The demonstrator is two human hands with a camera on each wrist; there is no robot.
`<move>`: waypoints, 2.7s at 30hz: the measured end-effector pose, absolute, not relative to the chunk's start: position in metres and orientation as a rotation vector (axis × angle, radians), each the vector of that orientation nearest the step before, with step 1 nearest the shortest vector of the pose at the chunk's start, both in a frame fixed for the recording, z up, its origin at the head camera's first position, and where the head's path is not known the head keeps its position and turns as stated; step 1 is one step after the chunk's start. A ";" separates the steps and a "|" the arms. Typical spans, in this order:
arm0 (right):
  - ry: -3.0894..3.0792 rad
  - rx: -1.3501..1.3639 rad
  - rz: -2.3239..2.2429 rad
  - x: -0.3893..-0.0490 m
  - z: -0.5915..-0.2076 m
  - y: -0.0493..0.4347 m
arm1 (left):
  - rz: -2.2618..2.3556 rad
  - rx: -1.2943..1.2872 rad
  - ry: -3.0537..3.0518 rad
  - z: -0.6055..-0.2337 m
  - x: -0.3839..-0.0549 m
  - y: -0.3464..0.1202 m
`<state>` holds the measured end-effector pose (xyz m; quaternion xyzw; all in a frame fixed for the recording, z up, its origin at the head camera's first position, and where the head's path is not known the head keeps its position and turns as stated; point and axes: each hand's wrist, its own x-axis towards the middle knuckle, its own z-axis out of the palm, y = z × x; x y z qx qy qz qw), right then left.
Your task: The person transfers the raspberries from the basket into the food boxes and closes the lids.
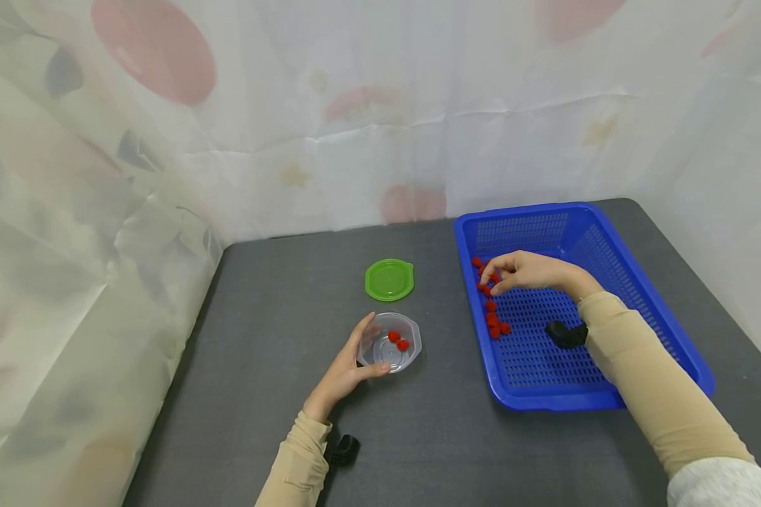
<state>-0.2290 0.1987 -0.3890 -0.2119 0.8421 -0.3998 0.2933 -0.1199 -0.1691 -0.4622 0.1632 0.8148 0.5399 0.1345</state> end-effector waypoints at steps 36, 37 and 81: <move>2.190 -0.423 -0.863 -0.243 -0.441 0.213 | 1.562 0.449 2.398 -0.498 -0.133 -0.174; 2.186 -0.419 -0.862 -0.243 -0.441 0.212 | 1.567 0.451 2.394 -0.499 -0.133 -0.175; 2.169 -0.475 -0.888 -0.239 -0.425 0.210 | 1.595 0.455 2.356 -0.480 -0.126 -0.173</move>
